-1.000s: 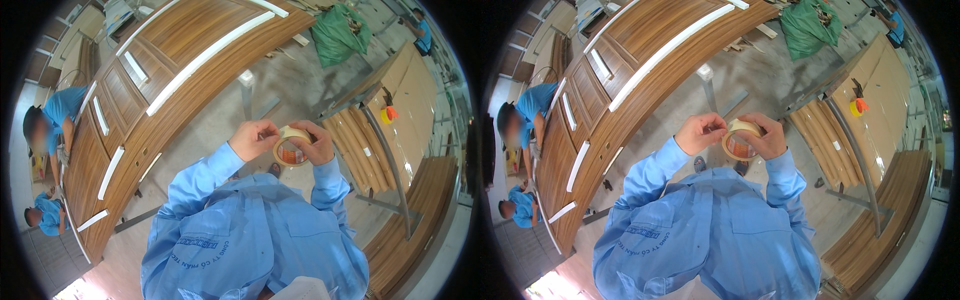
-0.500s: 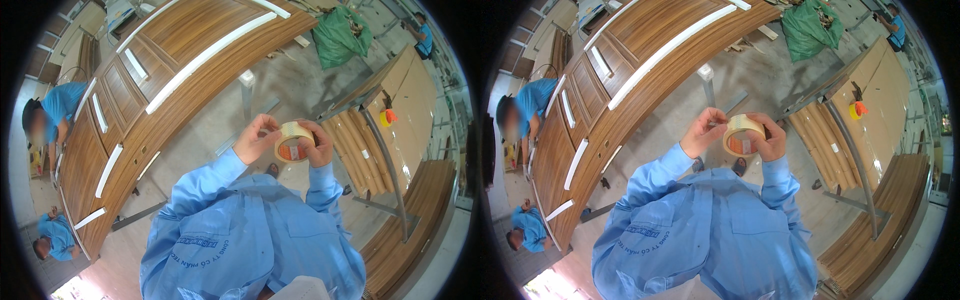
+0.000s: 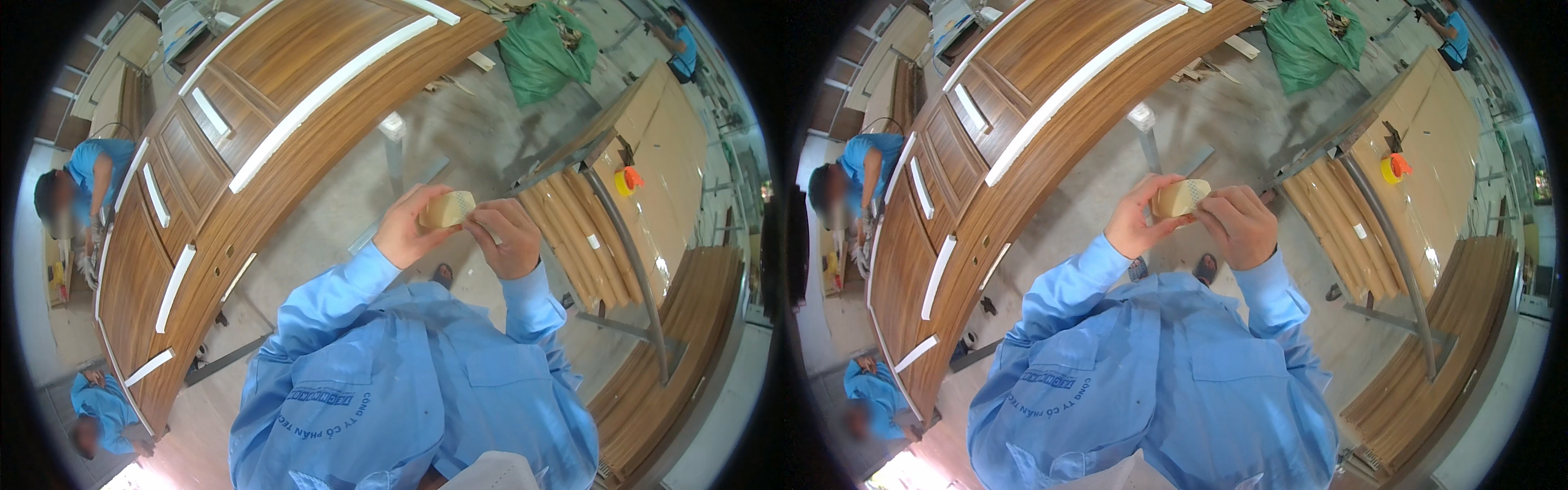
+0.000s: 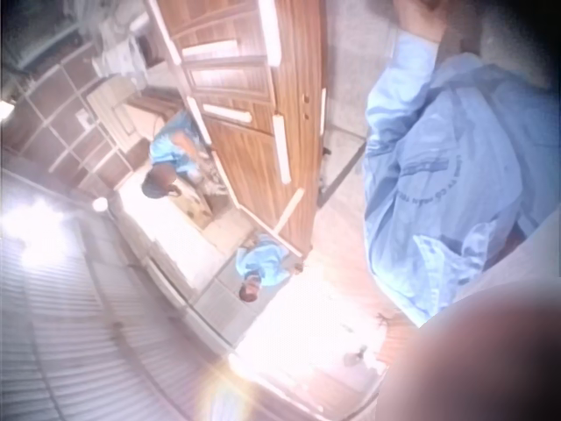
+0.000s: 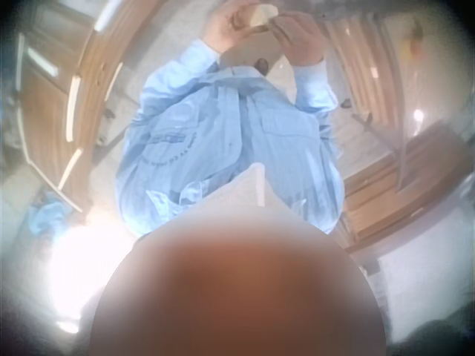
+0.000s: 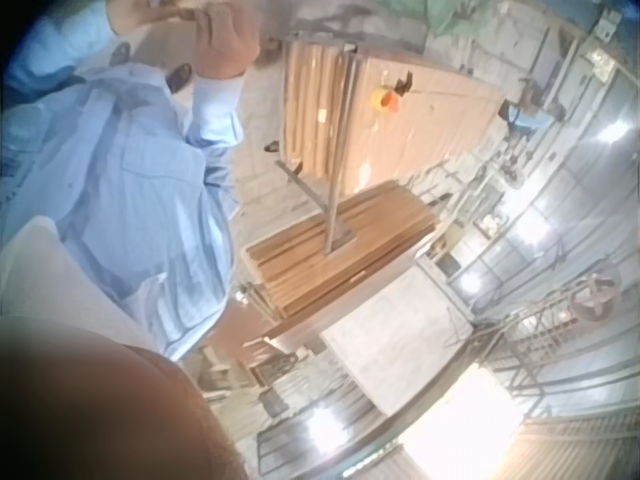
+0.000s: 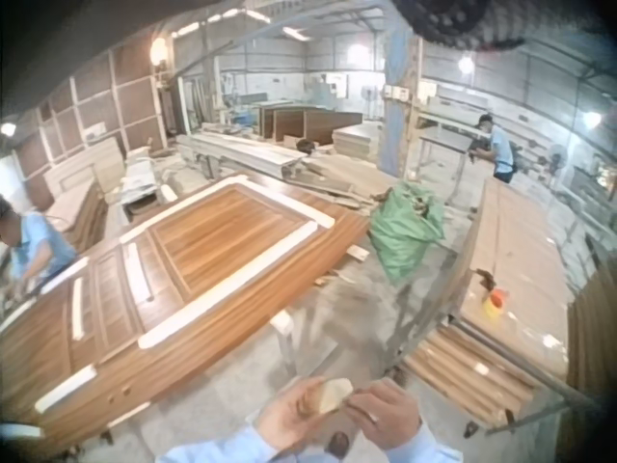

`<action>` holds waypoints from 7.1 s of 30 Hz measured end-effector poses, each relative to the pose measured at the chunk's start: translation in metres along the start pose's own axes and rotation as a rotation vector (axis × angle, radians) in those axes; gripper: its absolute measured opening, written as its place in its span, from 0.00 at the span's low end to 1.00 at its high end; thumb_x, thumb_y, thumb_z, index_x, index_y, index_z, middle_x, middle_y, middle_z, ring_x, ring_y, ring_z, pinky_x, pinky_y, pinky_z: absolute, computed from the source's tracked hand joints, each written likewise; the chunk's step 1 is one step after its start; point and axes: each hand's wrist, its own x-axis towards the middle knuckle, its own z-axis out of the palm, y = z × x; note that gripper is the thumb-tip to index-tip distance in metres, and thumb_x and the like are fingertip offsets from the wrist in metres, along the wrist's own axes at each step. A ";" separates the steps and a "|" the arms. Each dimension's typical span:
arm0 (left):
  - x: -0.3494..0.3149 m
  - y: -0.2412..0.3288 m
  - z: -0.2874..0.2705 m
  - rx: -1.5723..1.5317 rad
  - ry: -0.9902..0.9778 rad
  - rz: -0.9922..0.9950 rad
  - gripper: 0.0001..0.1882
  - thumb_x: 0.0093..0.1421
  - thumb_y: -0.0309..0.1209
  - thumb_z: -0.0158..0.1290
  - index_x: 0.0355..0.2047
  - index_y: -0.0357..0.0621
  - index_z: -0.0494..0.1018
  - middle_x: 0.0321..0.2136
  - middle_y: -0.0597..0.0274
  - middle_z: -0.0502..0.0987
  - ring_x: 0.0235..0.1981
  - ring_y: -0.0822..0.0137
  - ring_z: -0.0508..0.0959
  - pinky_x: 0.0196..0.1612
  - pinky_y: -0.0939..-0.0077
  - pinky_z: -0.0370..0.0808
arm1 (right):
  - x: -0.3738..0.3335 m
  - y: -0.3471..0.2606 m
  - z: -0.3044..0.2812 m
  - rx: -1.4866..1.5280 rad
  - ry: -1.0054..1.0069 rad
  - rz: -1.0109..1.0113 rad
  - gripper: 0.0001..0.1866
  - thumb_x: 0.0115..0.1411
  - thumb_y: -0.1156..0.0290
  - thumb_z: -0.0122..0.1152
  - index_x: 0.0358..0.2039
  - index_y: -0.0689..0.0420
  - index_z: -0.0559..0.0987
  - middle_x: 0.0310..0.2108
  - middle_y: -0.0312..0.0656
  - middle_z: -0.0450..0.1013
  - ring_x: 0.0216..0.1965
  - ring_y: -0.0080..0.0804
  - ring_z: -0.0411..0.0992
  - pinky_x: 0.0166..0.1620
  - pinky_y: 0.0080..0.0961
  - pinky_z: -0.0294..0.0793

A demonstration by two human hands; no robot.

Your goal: The person wipes a wooden door with a cloth, then places white protective strips along the door's edges and corners. They then use masking tape to secure the strips in place.

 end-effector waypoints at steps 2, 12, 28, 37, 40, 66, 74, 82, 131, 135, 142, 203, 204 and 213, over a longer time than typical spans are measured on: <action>0.000 0.002 -0.001 0.001 0.003 -0.013 0.32 0.55 0.24 0.69 0.60 0.42 0.74 0.50 0.57 0.78 0.52 0.60 0.78 0.56 0.69 0.73 | 0.001 -0.001 0.001 0.003 -0.009 0.002 0.09 0.53 0.74 0.74 0.34 0.55 0.82 0.34 0.37 0.79 0.35 0.38 0.78 0.35 0.32 0.78; 0.001 0.000 -0.015 0.036 -0.144 -0.019 0.31 0.55 0.25 0.69 0.60 0.41 0.74 0.50 0.55 0.78 0.52 0.60 0.79 0.56 0.68 0.73 | 0.001 0.010 -0.003 0.241 -0.337 0.260 0.09 0.57 0.77 0.73 0.36 0.60 0.81 0.32 0.44 0.77 0.31 0.41 0.78 0.34 0.29 0.76; 0.001 -0.005 -0.017 0.022 -0.288 -0.037 0.30 0.55 0.24 0.69 0.59 0.40 0.75 0.49 0.54 0.78 0.51 0.57 0.79 0.55 0.65 0.75 | -0.002 0.017 -0.003 0.290 -0.487 0.190 0.07 0.58 0.72 0.70 0.35 0.58 0.82 0.31 0.45 0.77 0.33 0.48 0.77 0.36 0.37 0.75; -0.003 -0.010 -0.019 -0.038 -0.333 -0.112 0.29 0.57 0.23 0.66 0.60 0.39 0.75 0.51 0.55 0.78 0.55 0.61 0.79 0.57 0.68 0.77 | -0.014 0.013 -0.007 0.349 -0.470 0.295 0.10 0.58 0.70 0.74 0.37 0.59 0.82 0.30 0.43 0.78 0.30 0.39 0.78 0.34 0.32 0.77; -0.003 -0.010 -0.019 -0.027 -0.337 -0.127 0.29 0.56 0.22 0.66 0.60 0.40 0.75 0.51 0.55 0.78 0.54 0.60 0.79 0.58 0.68 0.76 | -0.013 0.011 -0.006 0.321 -0.478 0.264 0.11 0.56 0.69 0.74 0.36 0.58 0.82 0.30 0.45 0.77 0.30 0.43 0.77 0.34 0.36 0.75; 0.004 -0.021 -0.028 -0.150 -0.463 -0.169 0.32 0.56 0.29 0.70 0.61 0.42 0.75 0.51 0.57 0.79 0.56 0.62 0.78 0.61 0.69 0.72 | -0.017 0.005 -0.004 0.378 -0.483 0.310 0.08 0.58 0.74 0.73 0.36 0.60 0.82 0.29 0.41 0.79 0.28 0.30 0.79 0.31 0.24 0.77; 0.008 -0.014 -0.028 0.023 -0.517 -0.092 0.31 0.53 0.33 0.73 0.57 0.41 0.77 0.51 0.57 0.80 0.52 0.61 0.79 0.57 0.67 0.74 | -0.019 0.011 0.001 0.403 -0.608 0.340 0.05 0.58 0.75 0.68 0.34 0.60 0.81 0.29 0.44 0.78 0.29 0.37 0.79 0.32 0.31 0.77; 0.007 -0.013 -0.032 -0.090 -0.437 -0.286 0.30 0.56 0.29 0.70 0.59 0.41 0.76 0.52 0.57 0.80 0.56 0.64 0.79 0.60 0.69 0.74 | -0.031 0.002 0.023 0.168 -0.239 0.497 0.06 0.59 0.74 0.68 0.35 0.60 0.80 0.30 0.45 0.79 0.29 0.35 0.80 0.33 0.29 0.78; -0.006 -0.029 -0.060 -0.660 -0.152 0.002 0.34 0.68 0.38 0.61 0.69 0.40 0.63 0.60 0.57 0.76 0.63 0.64 0.73 0.67 0.66 0.67 | 0.006 0.048 0.030 1.061 -0.296 0.582 0.13 0.69 0.72 0.63 0.51 0.64 0.81 0.41 0.35 0.82 0.44 0.23 0.78 0.50 0.21 0.75; 0.002 -0.029 -0.043 -0.608 0.005 -0.038 0.27 0.74 0.44 0.52 0.65 0.38 0.68 0.57 0.56 0.77 0.61 0.65 0.74 0.66 0.68 0.67 | 0.013 0.020 0.030 1.213 -0.440 0.575 0.13 0.71 0.68 0.64 0.48 0.64 0.82 0.40 0.35 0.81 0.43 0.18 0.74 0.50 0.19 0.72; -0.023 -0.019 0.003 -0.455 0.387 -0.133 0.25 0.79 0.47 0.43 0.55 0.35 0.75 0.50 0.62 0.80 0.50 0.71 0.75 0.55 0.72 0.71 | 0.018 -0.012 0.040 0.798 -0.197 0.422 0.09 0.69 0.71 0.64 0.44 0.62 0.83 0.35 0.40 0.82 0.36 0.23 0.77 0.43 0.24 0.76; 0.001 0.019 -0.030 0.558 0.427 0.165 0.28 0.58 0.23 0.62 0.61 0.36 0.74 0.38 0.51 0.84 0.38 0.50 0.81 0.49 0.62 0.72 | 0.063 -0.012 0.057 0.004 0.046 -0.088 0.10 0.55 0.81 0.71 0.36 0.57 0.81 0.33 0.40 0.78 0.30 0.36 0.79 0.30 0.29 0.78; 0.001 0.020 -0.030 0.593 0.418 0.166 0.29 0.58 0.23 0.62 0.62 0.36 0.73 0.36 0.51 0.83 0.37 0.50 0.80 0.48 0.61 0.72 | 0.064 -0.013 0.057 -0.020 0.057 -0.111 0.09 0.55 0.81 0.70 0.36 0.57 0.80 0.33 0.40 0.77 0.31 0.37 0.79 0.31 0.30 0.78; 0.001 0.030 -0.025 0.657 0.357 0.141 0.29 0.57 0.24 0.62 0.61 0.36 0.73 0.30 0.49 0.80 0.35 0.48 0.79 0.46 0.56 0.73 | 0.069 -0.009 0.056 -0.095 0.000 -0.117 0.12 0.46 0.81 0.68 0.30 0.55 0.77 0.31 0.41 0.75 0.33 0.43 0.76 0.32 0.34 0.76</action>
